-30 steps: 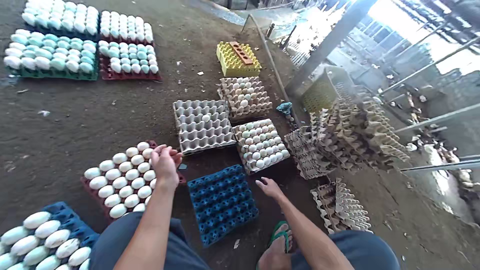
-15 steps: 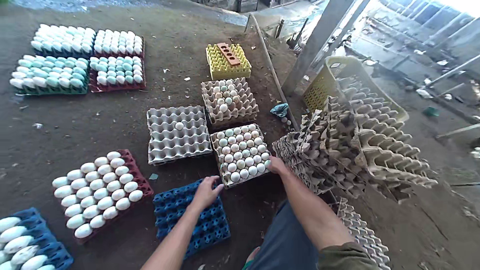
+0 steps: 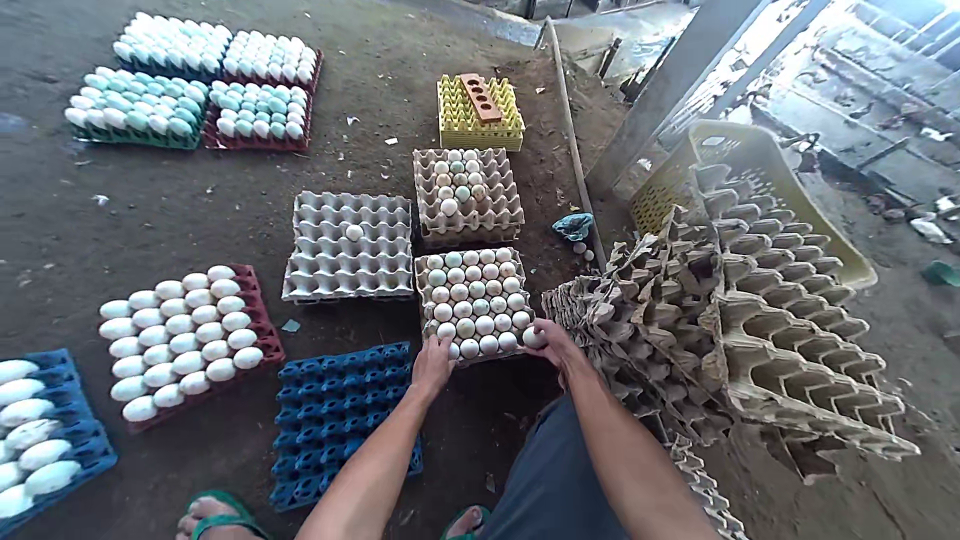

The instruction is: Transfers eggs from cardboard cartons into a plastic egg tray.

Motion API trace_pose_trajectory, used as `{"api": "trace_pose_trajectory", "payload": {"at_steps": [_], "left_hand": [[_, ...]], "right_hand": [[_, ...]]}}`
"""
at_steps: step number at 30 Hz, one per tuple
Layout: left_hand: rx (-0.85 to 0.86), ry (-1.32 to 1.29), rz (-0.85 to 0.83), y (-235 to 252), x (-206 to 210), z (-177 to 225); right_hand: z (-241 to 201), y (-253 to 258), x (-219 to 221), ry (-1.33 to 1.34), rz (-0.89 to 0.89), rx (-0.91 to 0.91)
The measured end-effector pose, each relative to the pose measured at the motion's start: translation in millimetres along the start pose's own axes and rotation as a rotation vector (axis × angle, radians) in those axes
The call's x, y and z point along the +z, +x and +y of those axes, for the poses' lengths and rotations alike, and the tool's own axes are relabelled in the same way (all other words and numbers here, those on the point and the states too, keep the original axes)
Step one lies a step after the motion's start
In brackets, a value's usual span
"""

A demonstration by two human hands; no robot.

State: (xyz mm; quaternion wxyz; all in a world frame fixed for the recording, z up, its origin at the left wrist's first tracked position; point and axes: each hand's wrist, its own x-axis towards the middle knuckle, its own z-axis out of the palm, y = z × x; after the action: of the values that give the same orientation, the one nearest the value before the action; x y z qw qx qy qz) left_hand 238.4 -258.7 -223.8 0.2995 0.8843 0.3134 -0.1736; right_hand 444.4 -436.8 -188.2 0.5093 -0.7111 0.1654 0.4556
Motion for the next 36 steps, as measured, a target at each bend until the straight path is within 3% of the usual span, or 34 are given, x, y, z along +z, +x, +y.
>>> {"api": "trace_pose_trajectory", "payload": {"at_steps": [1, 3, 7, 10, 12, 14, 18, 21, 27, 36], "left_hand": [[0.017, -0.008, 0.009, 0.0, 0.5, -5.0], [0.029, -0.175, 0.051, -5.3, 0.3, -15.5], [-0.131, -1.038, 0.123, -22.6, -4.8, -19.6], [-0.272, -1.704, 0.06, -31.7, -19.2, -11.9], [-0.291, -1.885, 0.024, -28.6, -30.0, -7.1], [-0.319, -1.778, 0.071, -17.7, -32.7, -0.1], [-0.159, -0.679, 0.123, 8.2, -26.9, 3.3], [-0.134, -0.214, -0.05, 7.1, -24.8, 18.2], [-0.102, 0.021, -0.113, 8.9, -18.6, 32.8], [0.087, 0.165, -0.08, 11.5, -2.9, 31.4]], "right_hand": [[0.3, 0.3, 4.2, 0.047, 0.017, 0.03], [5.9, 0.6, 10.3, -0.16, 0.035, -0.027], [28.1, 13.5, 9.9, -0.96, -0.041, -0.385], [39.0, 18.3, 20.1, -1.224, -0.016, -0.453], [37.3, 16.9, 27.5, -1.308, 0.014, -0.519], [38.5, 17.1, 28.6, -1.372, 0.012, -0.589], [30.5, 15.0, 24.5, -1.377, 0.011, -0.612], [24.8, 3.9, 26.3, -1.188, 0.029, -0.591], [27.1, 7.0, 34.7, -1.176, -0.141, -0.616], [19.5, -4.1, 73.2, -1.4, -0.024, -0.4]]}}
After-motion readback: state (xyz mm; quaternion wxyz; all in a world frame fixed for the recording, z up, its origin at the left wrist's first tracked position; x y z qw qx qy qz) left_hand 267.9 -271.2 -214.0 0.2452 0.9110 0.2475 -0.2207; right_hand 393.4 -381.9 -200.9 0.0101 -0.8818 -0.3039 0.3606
